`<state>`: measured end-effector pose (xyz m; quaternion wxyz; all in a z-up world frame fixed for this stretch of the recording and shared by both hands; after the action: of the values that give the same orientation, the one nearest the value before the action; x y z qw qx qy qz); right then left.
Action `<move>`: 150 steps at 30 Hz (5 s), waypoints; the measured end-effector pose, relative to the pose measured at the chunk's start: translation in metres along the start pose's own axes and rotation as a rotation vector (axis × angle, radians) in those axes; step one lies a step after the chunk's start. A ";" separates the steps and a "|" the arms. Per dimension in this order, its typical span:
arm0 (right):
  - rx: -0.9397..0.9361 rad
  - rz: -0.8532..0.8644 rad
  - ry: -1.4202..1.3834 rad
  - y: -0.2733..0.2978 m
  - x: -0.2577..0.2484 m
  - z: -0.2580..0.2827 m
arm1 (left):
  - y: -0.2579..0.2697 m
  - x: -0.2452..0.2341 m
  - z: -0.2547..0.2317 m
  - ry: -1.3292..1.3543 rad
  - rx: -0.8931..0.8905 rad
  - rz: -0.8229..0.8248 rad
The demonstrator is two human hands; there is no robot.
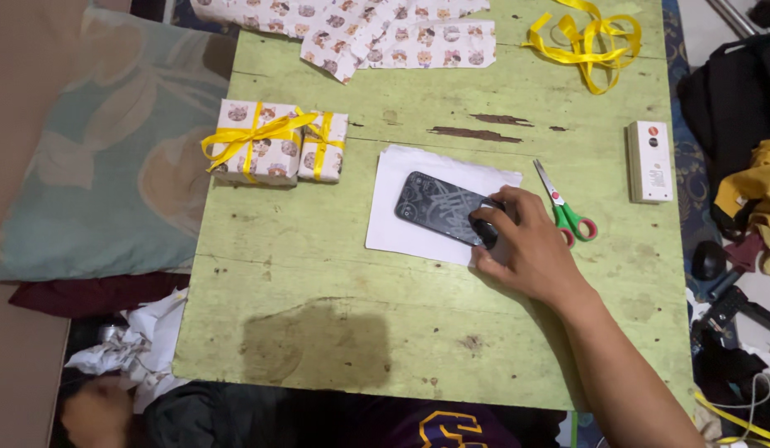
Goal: The person wraps a phone case in patterned wrapping paper on a green table. They fold the paper around the case, crease the edges, and tuck the ends to form a neat rectangular package. Two previously wrapped gifts and a pair of scissors are visible nearby.
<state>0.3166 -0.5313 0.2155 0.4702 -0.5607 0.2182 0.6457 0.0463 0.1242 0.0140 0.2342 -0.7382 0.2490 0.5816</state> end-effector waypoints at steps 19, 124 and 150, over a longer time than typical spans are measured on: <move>0.213 -0.125 0.114 0.016 0.012 -0.026 | 0.163 -0.129 -0.451 0.800 1.108 0.022; 0.043 0.137 -0.037 0.010 0.007 0.017 | 0.174 -0.075 -0.562 0.520 1.481 0.479; 0.423 -0.266 -0.161 0.045 -0.017 -0.052 | 0.179 -0.063 -0.561 0.418 1.502 0.522</move>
<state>0.3042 -0.6000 0.2064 0.6735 -0.4206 0.2347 0.5606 0.3355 -0.3635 0.1854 0.4719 -0.3961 0.7740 0.1462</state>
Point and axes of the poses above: each hand's wrist, its own y-axis away from the middle knuckle, its own x-axis out of the palm, z = x × y, the point moved 10 cm from there along -y, towards the middle knuckle, and after that the axes turned 6 degrees about y, right-handed, at the moved point
